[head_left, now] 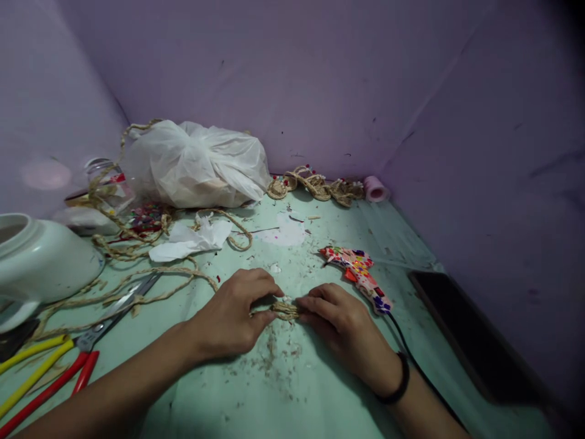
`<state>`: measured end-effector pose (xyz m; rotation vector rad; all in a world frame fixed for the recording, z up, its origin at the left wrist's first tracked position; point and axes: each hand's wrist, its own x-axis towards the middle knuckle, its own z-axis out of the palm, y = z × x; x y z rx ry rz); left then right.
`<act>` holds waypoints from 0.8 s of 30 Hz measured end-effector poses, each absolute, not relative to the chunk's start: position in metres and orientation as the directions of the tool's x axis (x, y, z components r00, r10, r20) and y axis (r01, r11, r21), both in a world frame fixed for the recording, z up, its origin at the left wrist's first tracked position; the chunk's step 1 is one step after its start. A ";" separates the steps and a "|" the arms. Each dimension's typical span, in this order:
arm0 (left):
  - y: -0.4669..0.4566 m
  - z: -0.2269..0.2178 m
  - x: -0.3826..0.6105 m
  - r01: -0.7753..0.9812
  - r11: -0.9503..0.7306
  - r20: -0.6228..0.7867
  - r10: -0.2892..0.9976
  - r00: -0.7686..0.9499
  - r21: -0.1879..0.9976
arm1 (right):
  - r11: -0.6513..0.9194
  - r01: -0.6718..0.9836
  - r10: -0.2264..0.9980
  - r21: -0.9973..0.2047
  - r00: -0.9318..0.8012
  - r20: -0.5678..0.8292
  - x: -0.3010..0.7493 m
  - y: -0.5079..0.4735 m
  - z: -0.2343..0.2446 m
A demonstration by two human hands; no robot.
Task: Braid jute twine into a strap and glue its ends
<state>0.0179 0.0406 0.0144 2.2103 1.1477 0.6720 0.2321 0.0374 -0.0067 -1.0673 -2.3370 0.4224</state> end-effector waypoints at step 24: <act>0.061 0.013 0.024 0.663 -0.671 0.140 0.730 0.669 0.333 | 0.563 0.667 0.826 -0.488 -0.477 0.302 0.223 0.037 -0.001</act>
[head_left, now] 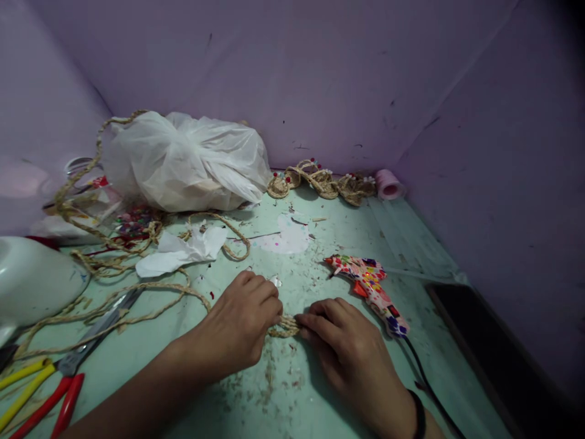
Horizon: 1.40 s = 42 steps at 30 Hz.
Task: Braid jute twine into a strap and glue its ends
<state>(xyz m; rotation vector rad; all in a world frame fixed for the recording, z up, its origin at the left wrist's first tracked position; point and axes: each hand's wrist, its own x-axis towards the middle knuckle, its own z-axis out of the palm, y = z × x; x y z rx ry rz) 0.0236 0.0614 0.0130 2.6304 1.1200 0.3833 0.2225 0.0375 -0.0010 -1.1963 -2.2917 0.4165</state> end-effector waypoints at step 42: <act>0.057 0.035 0.020 0.716 -0.426 -0.112 0.813 0.571 0.553 | 0.464 0.672 0.885 -0.578 -0.325 0.333 0.199 0.027 -0.002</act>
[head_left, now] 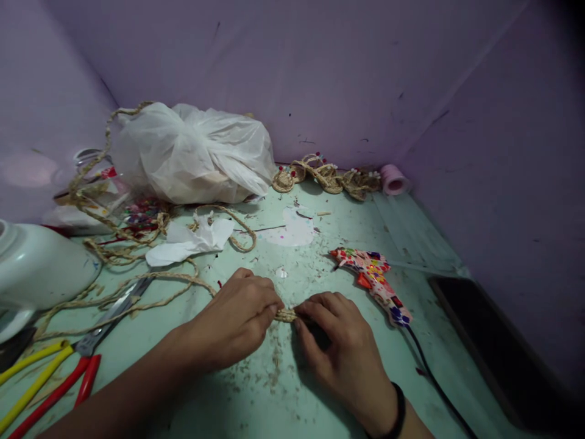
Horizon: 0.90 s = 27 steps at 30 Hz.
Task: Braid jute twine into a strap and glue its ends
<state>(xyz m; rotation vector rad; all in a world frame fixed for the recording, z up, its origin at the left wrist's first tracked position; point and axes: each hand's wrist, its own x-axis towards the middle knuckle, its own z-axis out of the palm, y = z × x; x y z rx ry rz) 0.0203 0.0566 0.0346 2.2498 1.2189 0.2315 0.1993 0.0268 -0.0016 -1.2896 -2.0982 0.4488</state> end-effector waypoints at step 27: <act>0.052 0.019 0.014 0.756 -0.563 0.157 0.824 0.545 0.334 | 0.443 0.653 0.896 -0.615 -0.304 0.323 0.199 0.027 -0.001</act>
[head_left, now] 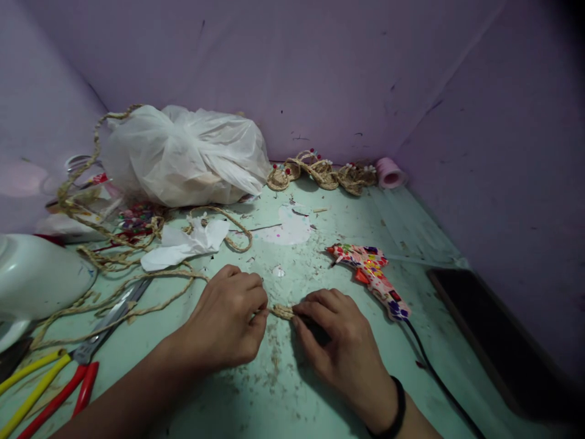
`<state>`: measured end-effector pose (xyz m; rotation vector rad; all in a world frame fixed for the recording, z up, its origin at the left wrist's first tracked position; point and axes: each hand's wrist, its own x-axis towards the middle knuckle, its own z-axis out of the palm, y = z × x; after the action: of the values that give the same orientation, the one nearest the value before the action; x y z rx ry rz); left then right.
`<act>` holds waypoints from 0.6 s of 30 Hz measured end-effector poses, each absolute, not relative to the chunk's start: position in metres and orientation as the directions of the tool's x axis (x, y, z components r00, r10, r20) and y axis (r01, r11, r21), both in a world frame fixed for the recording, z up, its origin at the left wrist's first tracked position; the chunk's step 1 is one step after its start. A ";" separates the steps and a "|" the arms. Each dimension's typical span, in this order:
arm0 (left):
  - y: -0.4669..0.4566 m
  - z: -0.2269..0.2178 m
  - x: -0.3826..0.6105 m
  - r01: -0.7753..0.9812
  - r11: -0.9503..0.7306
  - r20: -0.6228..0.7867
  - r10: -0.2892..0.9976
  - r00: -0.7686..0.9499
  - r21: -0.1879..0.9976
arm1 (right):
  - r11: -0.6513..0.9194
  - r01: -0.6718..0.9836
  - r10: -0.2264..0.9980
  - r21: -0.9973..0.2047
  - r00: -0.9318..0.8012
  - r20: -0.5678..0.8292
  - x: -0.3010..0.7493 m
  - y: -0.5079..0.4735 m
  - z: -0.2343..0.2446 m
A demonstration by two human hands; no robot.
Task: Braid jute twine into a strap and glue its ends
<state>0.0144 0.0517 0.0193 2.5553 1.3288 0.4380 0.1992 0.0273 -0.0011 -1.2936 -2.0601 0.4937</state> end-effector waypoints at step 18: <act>0.052 0.009 0.027 0.647 -0.537 0.158 0.821 0.549 0.542 | 0.352 0.566 0.928 -0.746 -0.317 0.198 0.214 0.027 0.002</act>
<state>0.0268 0.0524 0.0091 2.3646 1.1919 0.5584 0.2145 0.0266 0.0023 -1.2951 -1.9994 0.7541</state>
